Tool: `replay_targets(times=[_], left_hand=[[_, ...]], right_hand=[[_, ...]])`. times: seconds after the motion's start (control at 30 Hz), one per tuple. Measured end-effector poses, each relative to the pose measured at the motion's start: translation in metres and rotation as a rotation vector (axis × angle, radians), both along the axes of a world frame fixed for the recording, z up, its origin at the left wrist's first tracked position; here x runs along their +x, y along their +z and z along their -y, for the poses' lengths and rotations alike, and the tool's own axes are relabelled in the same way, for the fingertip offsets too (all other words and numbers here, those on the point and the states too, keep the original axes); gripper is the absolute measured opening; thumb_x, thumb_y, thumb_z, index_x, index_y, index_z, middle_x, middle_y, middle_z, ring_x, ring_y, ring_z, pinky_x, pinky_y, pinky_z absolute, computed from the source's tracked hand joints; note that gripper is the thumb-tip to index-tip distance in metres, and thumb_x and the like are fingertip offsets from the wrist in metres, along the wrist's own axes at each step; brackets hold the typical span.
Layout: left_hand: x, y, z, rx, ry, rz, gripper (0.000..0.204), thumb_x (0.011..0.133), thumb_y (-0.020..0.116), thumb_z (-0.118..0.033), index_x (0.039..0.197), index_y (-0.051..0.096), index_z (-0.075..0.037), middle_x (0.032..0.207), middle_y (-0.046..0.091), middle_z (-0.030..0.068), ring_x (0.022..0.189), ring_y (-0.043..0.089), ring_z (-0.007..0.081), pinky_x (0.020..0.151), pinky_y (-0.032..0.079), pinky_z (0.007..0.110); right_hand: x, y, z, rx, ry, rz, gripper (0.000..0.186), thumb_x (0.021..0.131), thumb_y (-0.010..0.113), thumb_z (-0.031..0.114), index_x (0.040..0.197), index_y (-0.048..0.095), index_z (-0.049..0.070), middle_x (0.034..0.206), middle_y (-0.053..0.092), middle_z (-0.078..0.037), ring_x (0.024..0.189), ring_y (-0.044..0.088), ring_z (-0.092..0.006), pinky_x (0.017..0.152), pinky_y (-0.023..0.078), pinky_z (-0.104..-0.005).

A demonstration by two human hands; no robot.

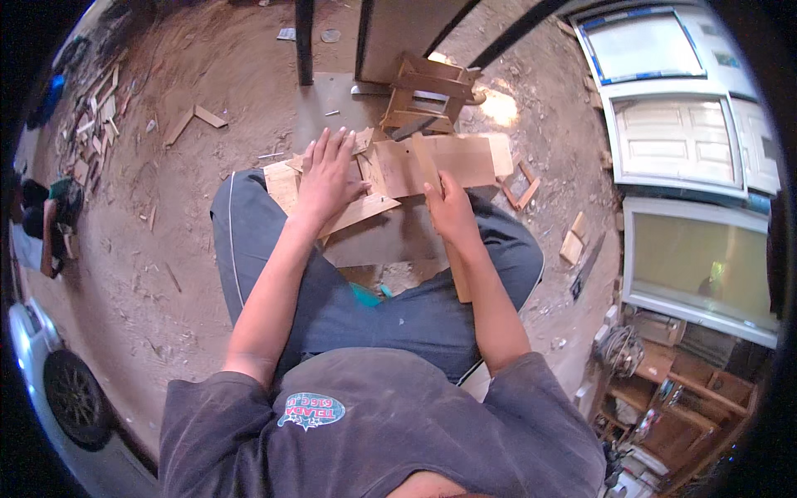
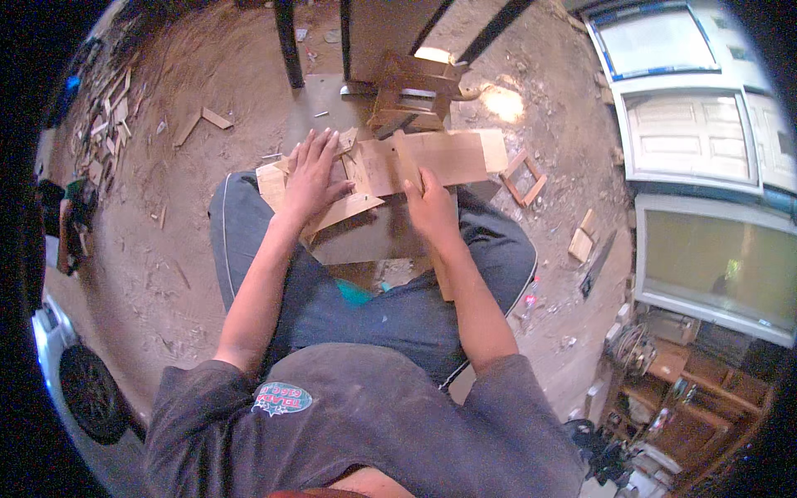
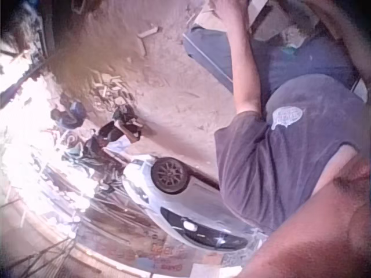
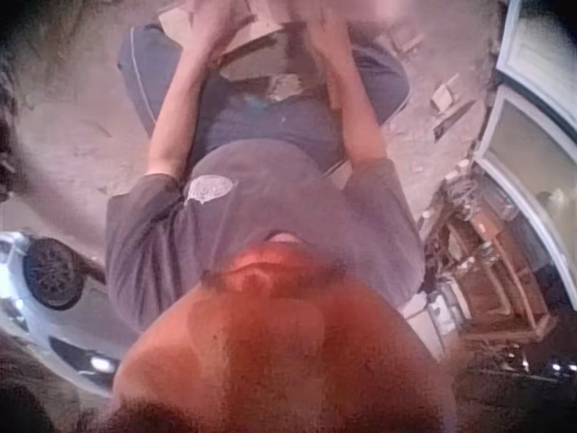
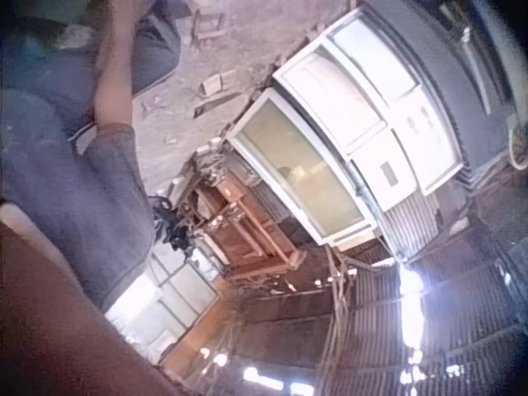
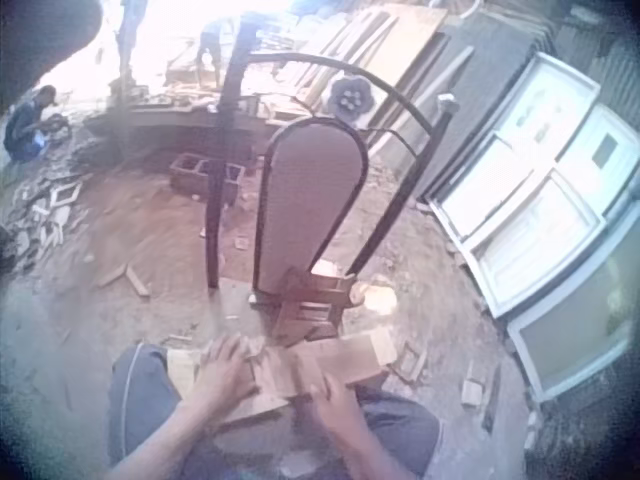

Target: The person builds a wooden frame by hammering small wooden pieces together.

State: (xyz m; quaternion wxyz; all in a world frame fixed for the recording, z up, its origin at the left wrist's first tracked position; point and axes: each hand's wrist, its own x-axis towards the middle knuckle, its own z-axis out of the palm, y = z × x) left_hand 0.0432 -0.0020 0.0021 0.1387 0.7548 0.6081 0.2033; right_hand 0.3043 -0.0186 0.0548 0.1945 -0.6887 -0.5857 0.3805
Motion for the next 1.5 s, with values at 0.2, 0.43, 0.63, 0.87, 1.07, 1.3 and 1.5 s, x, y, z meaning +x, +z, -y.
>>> replay_targets(times=[0.2, 0.43, 0.63, 0.87, 1.07, 1.3, 1.5], left_hand=[[-0.008, 0.009, 0.0, -0.041, -0.066, -0.031, 0.106, 0.076, 0.085, -0.051, 0.16, 0.035, -0.01, 0.163, 0.038, 0.013, 0.156, 0.024, 0.0371, 0.127, 0.018, 0.053], [0.009, 0.007, 0.021, 0.07, 0.061, -0.053, 0.102, 0.092, 0.067, -0.06, 0.162, 0.027, 0.001, 0.17, 0.024, 0.0203, 0.16, 0.015, 0.0384, 0.129, 0.011, 0.053], [0.037, -0.004, 0.036, 0.125, 0.165, -0.124, 0.093, 0.099, 0.056, -0.057, 0.16, 0.028, 0.007, 0.171, 0.019, 0.024, 0.161, 0.01, 0.039, 0.13, 0.006, 0.05], [0.041, 0.0, 0.035, 0.068, 0.142, -0.128, 0.093, 0.097, 0.057, -0.057, 0.159, 0.032, 0.007, 0.17, 0.024, 0.0225, 0.161, 0.013, 0.0368, 0.13, 0.006, 0.051], [0.041, 0.001, 0.036, 0.071, 0.149, -0.16, 0.093, 0.097, 0.055, -0.059, 0.159, 0.033, 0.007, 0.17, 0.025, 0.0226, 0.161, 0.014, 0.0366, 0.13, 0.006, 0.051], [0.04, 0.009, 0.037, 0.086, 0.093, -0.128, 0.096, 0.094, 0.06, -0.065, 0.159, 0.036, 0.002, 0.169, 0.027, 0.0231, 0.16, 0.018, 0.0382, 0.129, 0.01, 0.053], [0.042, 0.028, 0.04, 0.126, -0.062, -0.217, 0.094, 0.088, 0.069, -0.067, 0.152, 0.048, -0.002, 0.161, 0.042, 0.0181, 0.154, 0.032, 0.0351, 0.128, 0.014, 0.053]], right_hand=[[0.007, -0.009, -0.003, -0.054, -0.025, -0.034, 0.042, 0.101, 0.063, 0.029, 0.131, 0.059, 0.0, 0.116, 0.065, -0.025, 0.107, 0.06, -0.0434, 0.088, 0.049, -0.0471], [0.009, -0.019, -0.005, 0.123, 0.077, -0.004, 0.033, 0.103, 0.062, 0.02, 0.13, 0.059, 0.002, 0.079, 0.062, -0.005, 0.066, 0.061, -0.015, 0.059, 0.051, -0.0322], [-0.015, 0.065, -0.029, 0.214, 0.242, -0.112, 0.032, 0.1, 0.062, 0.022, 0.123, 0.059, 0.001, 0.104, 0.069, -0.028, 0.1, 0.067, -0.048, 0.085, 0.052, -0.0523], [-0.006, 0.034, -0.04, 0.368, 0.474, 0.208, 0.024, 0.101, 0.065, 0.025, 0.111, 0.062, 0.004, 0.085, 0.067, -0.023, 0.081, 0.066, -0.0462, 0.069, 0.05, -0.054], [0.006, 0.007, -0.04, 0.39, 0.488, 0.239, 0.025, 0.102, 0.063, 0.029, 0.111, 0.062, 0.005, 0.084, 0.067, -0.023, 0.08, 0.066, -0.0472, 0.068, 0.049, -0.0563], [0.006, 0.024, -0.048, 0.353, 0.311, 0.118, 0.031, 0.105, 0.058, 0.036, 0.107, 0.057, 0.005, 0.086, 0.069, -0.026, 0.083, 0.066, -0.0508, 0.07, 0.051, -0.0594], [0.015, 0.021, -0.058, 0.356, 0.245, 0.075, 0.031, 0.104, 0.06, 0.034, 0.106, 0.057, 0.003, 0.085, 0.065, -0.025, 0.082, 0.065, -0.0477, 0.069, 0.048, -0.0527]])
